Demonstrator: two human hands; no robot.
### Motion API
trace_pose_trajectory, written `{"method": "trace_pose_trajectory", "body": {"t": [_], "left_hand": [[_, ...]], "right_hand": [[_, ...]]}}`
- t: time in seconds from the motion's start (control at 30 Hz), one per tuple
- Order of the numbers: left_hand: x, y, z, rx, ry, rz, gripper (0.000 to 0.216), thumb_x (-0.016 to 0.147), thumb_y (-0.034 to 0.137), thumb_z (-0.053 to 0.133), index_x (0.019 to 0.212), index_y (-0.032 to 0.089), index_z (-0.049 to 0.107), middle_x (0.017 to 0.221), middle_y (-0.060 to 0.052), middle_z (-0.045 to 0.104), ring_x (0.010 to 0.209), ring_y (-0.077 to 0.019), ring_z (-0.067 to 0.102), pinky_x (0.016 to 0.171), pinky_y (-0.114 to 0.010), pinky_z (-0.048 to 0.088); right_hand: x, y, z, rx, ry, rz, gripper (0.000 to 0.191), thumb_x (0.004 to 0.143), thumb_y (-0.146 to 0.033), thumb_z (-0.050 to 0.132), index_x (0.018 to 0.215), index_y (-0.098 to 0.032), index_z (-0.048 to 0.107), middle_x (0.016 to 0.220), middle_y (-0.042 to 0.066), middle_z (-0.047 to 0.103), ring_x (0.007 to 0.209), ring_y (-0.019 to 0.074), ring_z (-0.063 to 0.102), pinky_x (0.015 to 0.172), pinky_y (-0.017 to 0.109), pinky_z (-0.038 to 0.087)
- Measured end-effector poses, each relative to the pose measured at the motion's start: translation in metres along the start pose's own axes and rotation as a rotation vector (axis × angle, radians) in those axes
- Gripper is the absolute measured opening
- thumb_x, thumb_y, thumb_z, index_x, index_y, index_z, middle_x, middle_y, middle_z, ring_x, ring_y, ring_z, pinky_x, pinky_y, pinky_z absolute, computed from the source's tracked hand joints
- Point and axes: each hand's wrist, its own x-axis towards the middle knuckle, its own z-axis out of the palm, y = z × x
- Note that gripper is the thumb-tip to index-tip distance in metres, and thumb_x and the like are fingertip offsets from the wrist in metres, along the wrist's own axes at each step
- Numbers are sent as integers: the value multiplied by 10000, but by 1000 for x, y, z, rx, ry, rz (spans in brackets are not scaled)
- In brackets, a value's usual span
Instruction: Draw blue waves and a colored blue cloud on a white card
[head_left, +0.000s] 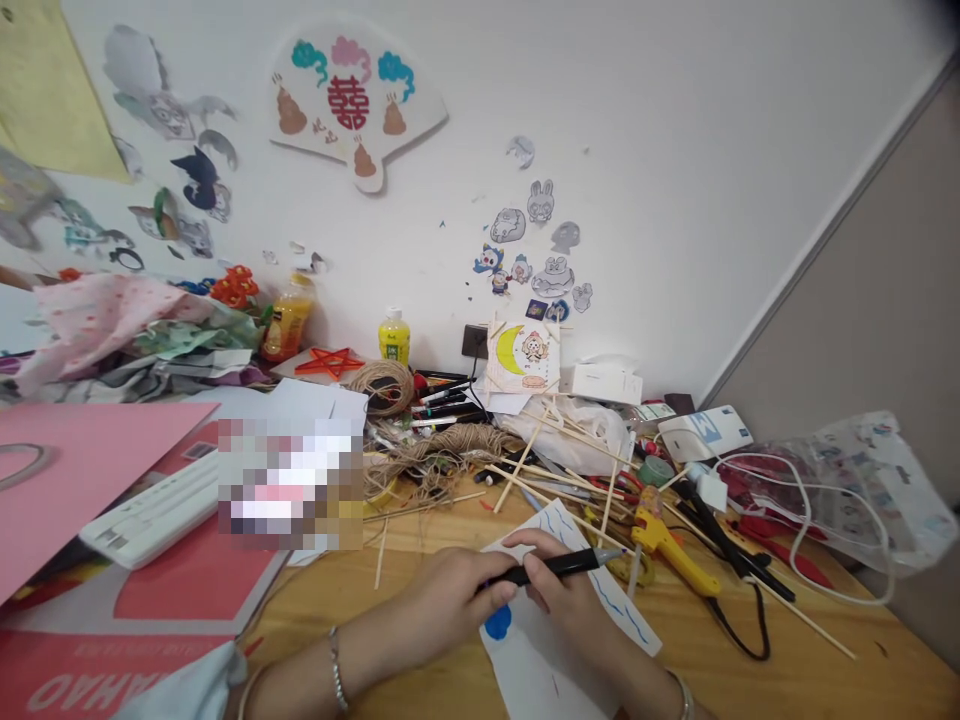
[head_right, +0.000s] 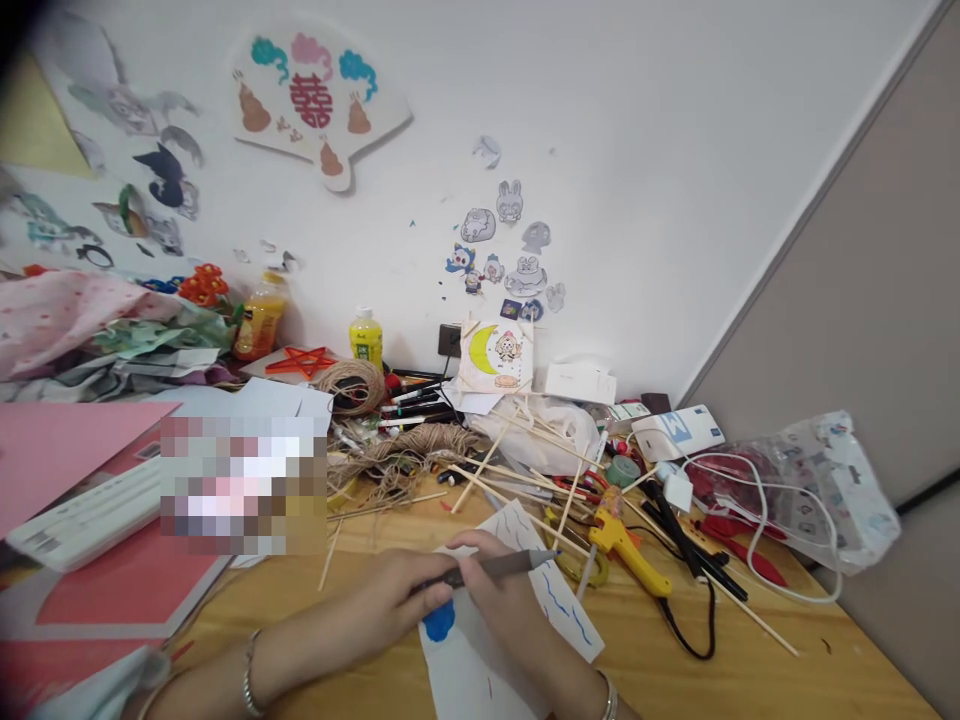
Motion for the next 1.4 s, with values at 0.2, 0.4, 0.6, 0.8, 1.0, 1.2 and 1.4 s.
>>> {"method": "trace_pose_trajectory", "body": {"t": [0.2,0.4,0.6,0.8,1.0,1.2,1.4], "left_hand": [[2,-6,-16,175,26,-103,330,888,428,496,1118,220,607,876,-37,692,751,-210,620,649,-254,415],[0,-10,-35,416,36,-346,304,811,473,567,808,177,638,792,-71,665,706,-244,606,590,-277,385],[-2,-10,-34,255,16,-337,273,694,350,682,884,172,601,864,-50,633,773,-231,587,634,-272,408],[1,-16,-14,-86,103,-142,401,821,193,461,1220,186,422,915,-34,618,813,-185,583,725,-282,459],[4,-22,-7,-185,198,-72,533,809,171,473,1319,211,323,872,-5,638,843,-183,603,801,-302,463],[0,-19,-7,-231,217,-44,558,794,173,524,1322,235,356,895,-3,650,818,-171,607,793,-286,474],[-4,-21,-8,-39,123,-43,582,837,247,613,1362,287,363,1056,-29,661,936,-199,612,843,-294,462]], "right_hand": [[0,-4,-5,130,-60,19,348,878,-457,494,1034,-190,653,515,-53,488,442,116,432,449,235,373],[6,6,-9,418,33,51,356,876,-495,485,914,-165,615,557,-4,577,475,132,496,446,235,370],[9,9,-11,495,94,112,315,849,-485,538,815,-175,580,592,-3,566,509,132,501,454,225,358],[10,0,-8,273,54,116,237,830,-406,510,755,-190,569,549,-22,520,522,145,490,528,258,401],[10,3,-16,-275,200,-160,110,687,-153,444,612,-214,497,700,23,601,690,189,566,635,280,429],[7,9,-24,-972,188,-158,194,603,-38,445,639,-193,555,632,20,615,605,179,544,549,254,287],[7,10,-16,-1231,138,-295,235,619,29,493,626,-194,570,606,21,625,565,170,532,550,283,243]]}}
